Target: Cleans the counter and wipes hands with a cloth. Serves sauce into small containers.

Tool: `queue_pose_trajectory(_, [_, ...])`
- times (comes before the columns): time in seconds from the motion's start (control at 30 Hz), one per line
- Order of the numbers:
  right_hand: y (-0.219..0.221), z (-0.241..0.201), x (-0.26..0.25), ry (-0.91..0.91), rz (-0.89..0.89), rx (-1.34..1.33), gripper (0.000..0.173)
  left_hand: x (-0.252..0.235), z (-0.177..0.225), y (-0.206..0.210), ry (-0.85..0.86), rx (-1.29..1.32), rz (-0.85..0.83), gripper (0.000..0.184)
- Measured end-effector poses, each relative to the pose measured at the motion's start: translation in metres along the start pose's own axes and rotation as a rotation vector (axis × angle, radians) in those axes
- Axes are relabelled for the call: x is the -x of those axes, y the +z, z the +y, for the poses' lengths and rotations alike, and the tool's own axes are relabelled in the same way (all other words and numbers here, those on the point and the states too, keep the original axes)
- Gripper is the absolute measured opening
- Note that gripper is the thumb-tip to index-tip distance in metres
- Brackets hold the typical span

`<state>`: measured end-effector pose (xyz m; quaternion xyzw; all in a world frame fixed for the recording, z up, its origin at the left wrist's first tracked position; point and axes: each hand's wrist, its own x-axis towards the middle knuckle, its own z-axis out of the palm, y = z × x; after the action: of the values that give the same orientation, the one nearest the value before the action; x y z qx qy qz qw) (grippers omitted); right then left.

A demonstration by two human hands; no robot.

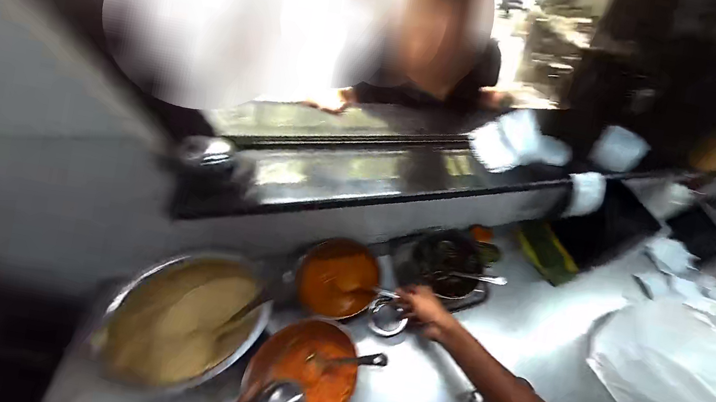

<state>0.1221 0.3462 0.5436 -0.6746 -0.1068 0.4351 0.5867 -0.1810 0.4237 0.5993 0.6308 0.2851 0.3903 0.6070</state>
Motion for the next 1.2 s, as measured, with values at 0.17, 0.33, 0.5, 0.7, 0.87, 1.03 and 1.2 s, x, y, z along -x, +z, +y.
queue_pose_trajectory(0.17, [0.0,-0.007,0.005,-0.072,-0.011,-0.007,0.022,-0.014,-0.003,0.009,-0.067,0.117,0.148,0.084])
queue_pose_trajectory(0.33, [-0.003,-0.006,0.005,-0.087,-0.035,-0.021,0.023,-0.046,-0.024,0.013,0.011,0.038,0.129,0.085])
queue_pose_trajectory(0.5, [-0.004,-0.012,0.005,-0.029,-0.014,-0.058,0.023,-0.083,-0.05,0.022,-0.056,-0.32,0.106,0.086])
queue_pose_trajectory(0.7, [-0.012,-0.029,0.01,-0.003,-0.02,-0.075,0.024,-0.124,-0.046,0.043,0.02,-0.727,0.058,0.074])
queue_pose_trajectory(0.87, [-0.011,-0.055,0.025,-0.073,-0.024,-0.061,0.023,-0.144,-0.043,0.063,0.044,-0.705,0.022,0.072])
queue_pose_trajectory(1.03, [-0.002,-0.084,0.052,-0.253,0.002,0.087,0.023,-0.148,-0.047,0.078,0.035,-0.555,0.037,0.072])
queue_pose_trajectory(1.2, [0.008,-0.088,0.066,-0.466,0.047,0.301,0.022,-0.144,-0.047,0.089,-0.039,-0.303,0.038,0.092])
